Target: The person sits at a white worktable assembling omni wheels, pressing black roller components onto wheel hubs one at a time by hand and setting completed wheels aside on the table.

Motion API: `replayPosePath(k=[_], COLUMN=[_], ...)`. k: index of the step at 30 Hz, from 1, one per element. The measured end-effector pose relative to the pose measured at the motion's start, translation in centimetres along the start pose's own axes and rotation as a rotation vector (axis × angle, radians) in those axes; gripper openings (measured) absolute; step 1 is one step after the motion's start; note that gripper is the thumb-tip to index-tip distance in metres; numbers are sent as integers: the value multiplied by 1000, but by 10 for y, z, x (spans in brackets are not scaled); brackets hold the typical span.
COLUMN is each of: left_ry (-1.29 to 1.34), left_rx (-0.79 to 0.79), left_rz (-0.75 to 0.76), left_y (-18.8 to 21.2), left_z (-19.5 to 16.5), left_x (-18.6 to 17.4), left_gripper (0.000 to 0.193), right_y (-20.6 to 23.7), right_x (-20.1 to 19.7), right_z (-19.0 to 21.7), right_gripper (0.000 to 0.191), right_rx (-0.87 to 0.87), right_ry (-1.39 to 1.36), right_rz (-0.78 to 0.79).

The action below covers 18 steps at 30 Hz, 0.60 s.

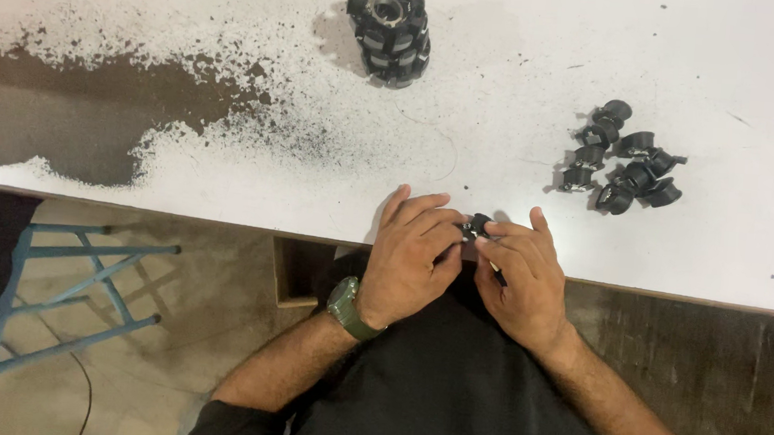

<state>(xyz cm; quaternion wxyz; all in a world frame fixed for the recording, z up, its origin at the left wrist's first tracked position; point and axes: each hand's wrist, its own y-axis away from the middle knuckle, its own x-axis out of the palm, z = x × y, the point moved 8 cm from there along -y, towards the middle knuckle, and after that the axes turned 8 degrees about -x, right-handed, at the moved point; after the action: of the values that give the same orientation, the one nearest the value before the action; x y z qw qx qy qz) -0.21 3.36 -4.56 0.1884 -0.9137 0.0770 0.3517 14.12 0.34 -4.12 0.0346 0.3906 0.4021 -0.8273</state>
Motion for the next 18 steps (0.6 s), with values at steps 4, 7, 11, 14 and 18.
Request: replayPosePath(k=[4,7,11,14,18], left_ry=[12,2,23,37,100], left_rx=[-66,-51,1,11,-55], left_rz=[-81,-28,133,189,213], left_y=[-6,-13,-25,-28,-30], left_z=[10,18,17,12,12], left_x=[-17,-20,-8,-2,-1], left_gripper=[16,31,30,19,7], right_y=[-4,-7,-12,-11,-6], right_x=[-20,-23,-9,-5,-5], right_z=[-6,-13,-19,-20,-22], right_gripper=[31,31,51,42,42], right_rx=[22,77,146,148,137], right_ry=[61,135,131,152,139], right_rz=[-41,14,109,129,138])
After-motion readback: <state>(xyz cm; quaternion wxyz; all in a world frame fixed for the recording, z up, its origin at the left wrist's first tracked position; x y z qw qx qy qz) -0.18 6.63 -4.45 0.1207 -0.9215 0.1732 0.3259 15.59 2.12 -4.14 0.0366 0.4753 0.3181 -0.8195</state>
